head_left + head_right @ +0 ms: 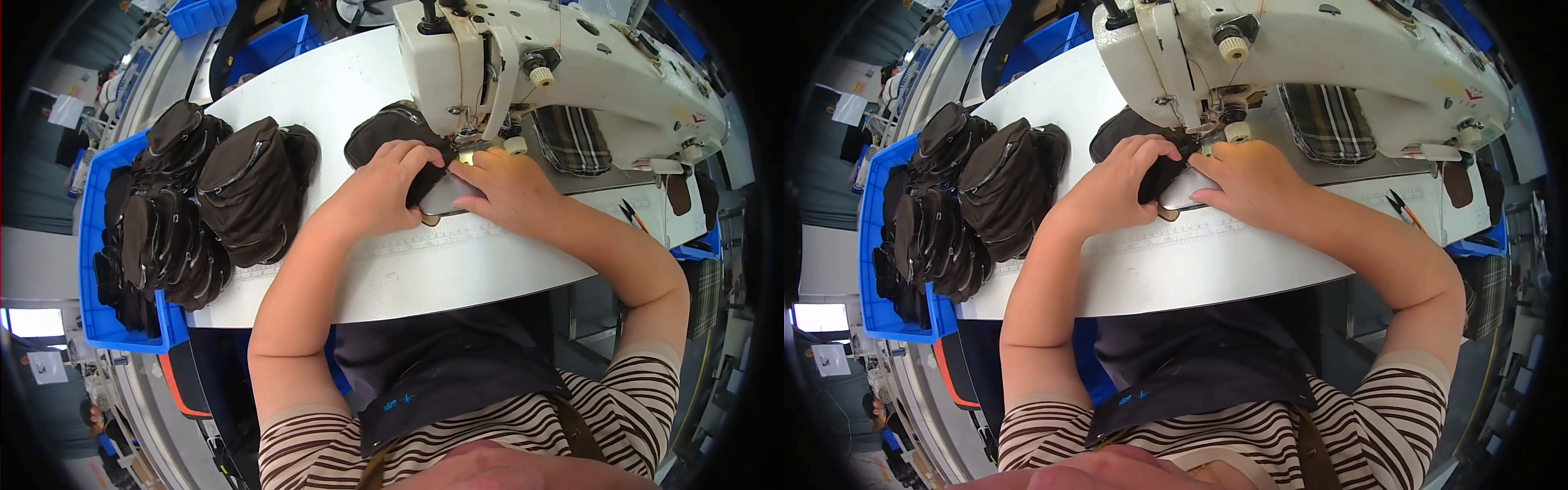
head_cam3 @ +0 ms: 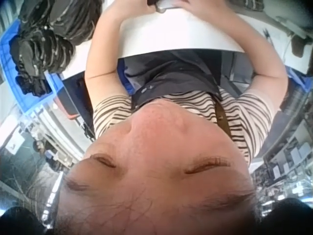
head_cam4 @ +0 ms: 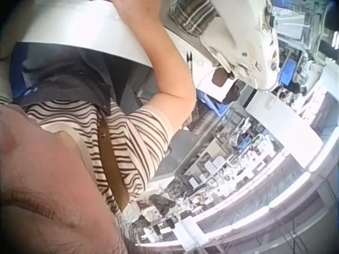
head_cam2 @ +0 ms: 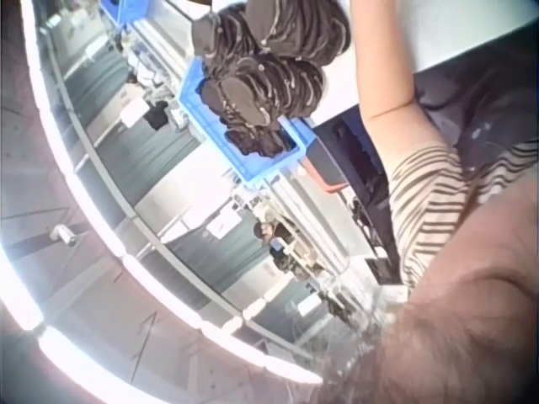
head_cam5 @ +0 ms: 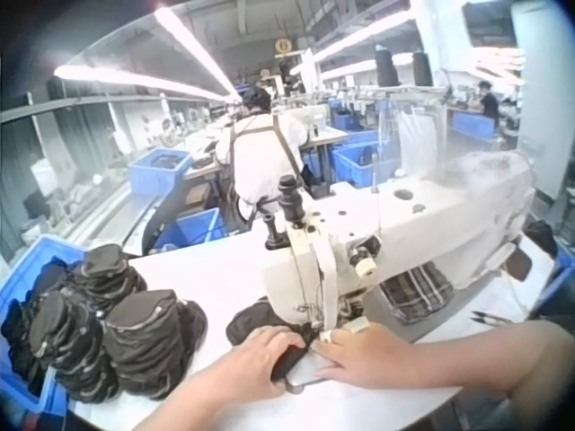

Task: Sewing together pieces of leather to form small bags or pouches using an industrial sewing machine.

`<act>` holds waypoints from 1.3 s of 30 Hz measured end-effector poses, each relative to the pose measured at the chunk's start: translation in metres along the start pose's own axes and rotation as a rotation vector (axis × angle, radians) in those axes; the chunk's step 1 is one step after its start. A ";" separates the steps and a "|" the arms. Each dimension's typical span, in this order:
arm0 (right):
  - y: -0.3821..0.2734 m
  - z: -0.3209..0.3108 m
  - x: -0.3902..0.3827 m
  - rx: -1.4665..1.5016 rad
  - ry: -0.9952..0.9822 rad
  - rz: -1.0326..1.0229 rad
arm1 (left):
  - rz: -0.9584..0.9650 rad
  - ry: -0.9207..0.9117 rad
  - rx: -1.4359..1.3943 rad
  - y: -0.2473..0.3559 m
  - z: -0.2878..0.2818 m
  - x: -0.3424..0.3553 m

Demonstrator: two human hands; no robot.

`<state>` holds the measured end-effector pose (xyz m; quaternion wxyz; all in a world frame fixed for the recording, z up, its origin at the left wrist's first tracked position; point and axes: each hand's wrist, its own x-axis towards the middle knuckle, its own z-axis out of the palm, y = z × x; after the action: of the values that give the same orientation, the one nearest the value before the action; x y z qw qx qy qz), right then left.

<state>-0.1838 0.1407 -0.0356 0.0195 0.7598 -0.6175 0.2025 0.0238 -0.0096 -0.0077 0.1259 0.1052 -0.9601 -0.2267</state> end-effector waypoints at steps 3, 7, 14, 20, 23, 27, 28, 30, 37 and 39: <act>-0.005 -0.001 0.005 -0.008 -0.157 0.120 | -0.154 -0.109 -0.049 0.005 -0.009 0.008; -0.005 0.007 0.006 -0.046 -0.139 0.129 | -0.260 -0.119 -0.143 -0.005 -0.003 0.008; 0.002 0.013 0.001 -0.064 -0.082 0.044 | -0.204 -0.091 0.063 0.001 -0.016 0.006; 0.008 0.024 -0.002 -0.149 0.002 -0.043 | -0.098 0.079 0.281 0.010 -0.001 0.011; 0.009 0.024 0.001 -0.035 0.141 -0.095 | 0.014 0.199 0.333 0.007 0.010 0.016; 0.010 0.026 0.001 -0.058 0.180 -0.125 | 0.058 0.137 0.407 0.012 0.009 0.018; 0.010 0.027 0.001 -0.080 0.171 -0.133 | 0.093 0.210 0.438 0.012 0.012 0.020; 0.010 0.028 0.002 -0.104 0.166 -0.138 | 0.132 0.283 0.471 0.011 0.020 0.023; 0.008 0.027 0.004 -0.094 0.194 -0.047 | -0.047 0.338 0.428 -0.002 0.038 0.021; 0.007 0.025 0.006 -0.102 0.212 0.022 | -0.062 0.334 0.408 -0.002 0.039 0.020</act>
<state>-0.1822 0.1264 -0.0583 0.1210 0.7254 -0.6297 0.2502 -0.0066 -0.0005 -0.0382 0.2517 0.1935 -0.9482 -0.0118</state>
